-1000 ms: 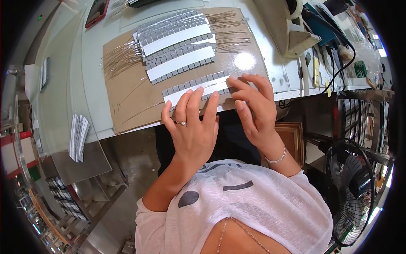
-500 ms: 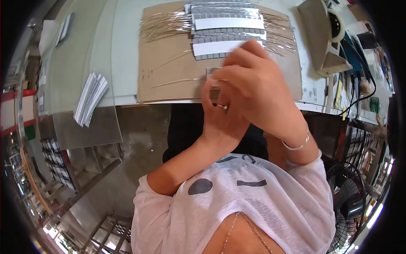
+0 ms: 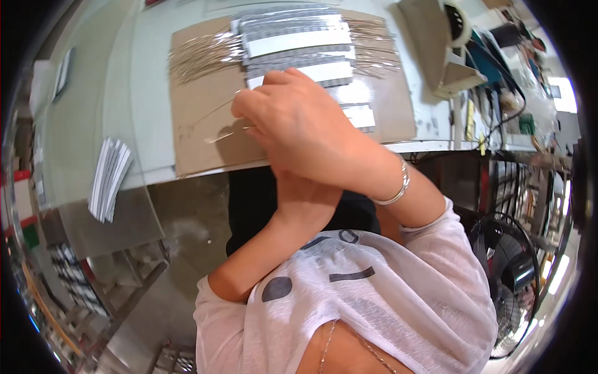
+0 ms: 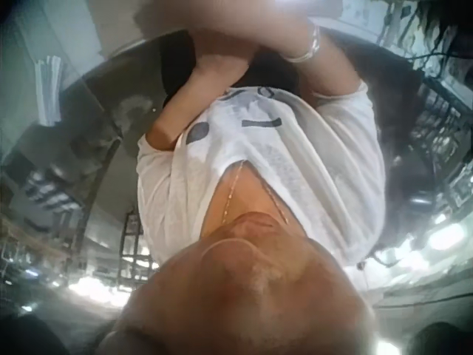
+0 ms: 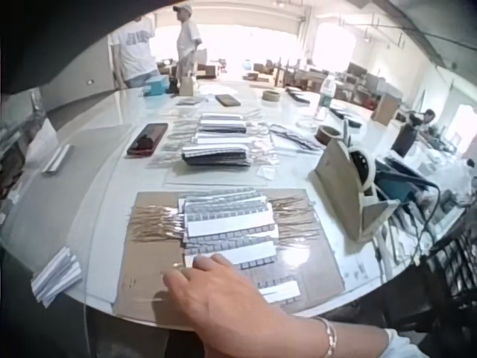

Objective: The person aligns and applies adhesive tape strips onto wired component panels by hand, smooths down the tape, and stacks the assembled strips.

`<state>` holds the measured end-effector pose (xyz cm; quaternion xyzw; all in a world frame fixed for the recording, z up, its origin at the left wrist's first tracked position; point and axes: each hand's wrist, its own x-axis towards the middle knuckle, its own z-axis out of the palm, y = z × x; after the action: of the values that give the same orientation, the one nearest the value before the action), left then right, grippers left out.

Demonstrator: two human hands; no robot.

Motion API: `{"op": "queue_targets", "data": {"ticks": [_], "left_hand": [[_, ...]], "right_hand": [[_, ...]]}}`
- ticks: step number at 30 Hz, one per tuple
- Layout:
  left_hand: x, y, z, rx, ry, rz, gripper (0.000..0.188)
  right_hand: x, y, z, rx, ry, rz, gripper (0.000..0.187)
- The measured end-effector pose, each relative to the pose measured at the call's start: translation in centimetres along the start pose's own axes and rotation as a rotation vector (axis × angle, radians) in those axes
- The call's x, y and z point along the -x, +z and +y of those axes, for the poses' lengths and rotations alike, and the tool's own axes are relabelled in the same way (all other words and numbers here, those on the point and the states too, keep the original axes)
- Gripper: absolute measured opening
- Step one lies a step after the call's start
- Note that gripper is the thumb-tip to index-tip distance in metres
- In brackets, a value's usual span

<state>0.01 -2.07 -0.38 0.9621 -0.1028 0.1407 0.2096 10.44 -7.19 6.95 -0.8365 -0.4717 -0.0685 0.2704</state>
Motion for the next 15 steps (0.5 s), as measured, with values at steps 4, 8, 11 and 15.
{"op": "queue_targets", "data": {"ticks": [4,8,11,15], "left_hand": [[0.3,-0.3,0.1,0.124,-0.006,0.029,0.048],[0.2,0.2,0.0,-0.024,0.108,0.217,0.031],[-0.3,-0.3,0.1,-0.065,0.143,0.244,0.033],[-0.3,-0.6,0.1,-0.077,0.153,0.233,0.037]], "right_hand": [[2.8,-0.9,0.6,0.049,0.078,0.079,0.016],[5.4,-1.7,1.4,-0.089,0.22,0.362,0.014],[7.5,-3.2,2.4,-0.161,0.409,0.327,0.011],[8.2,-3.4,3.0,-0.148,0.518,0.243,0.009]]}}
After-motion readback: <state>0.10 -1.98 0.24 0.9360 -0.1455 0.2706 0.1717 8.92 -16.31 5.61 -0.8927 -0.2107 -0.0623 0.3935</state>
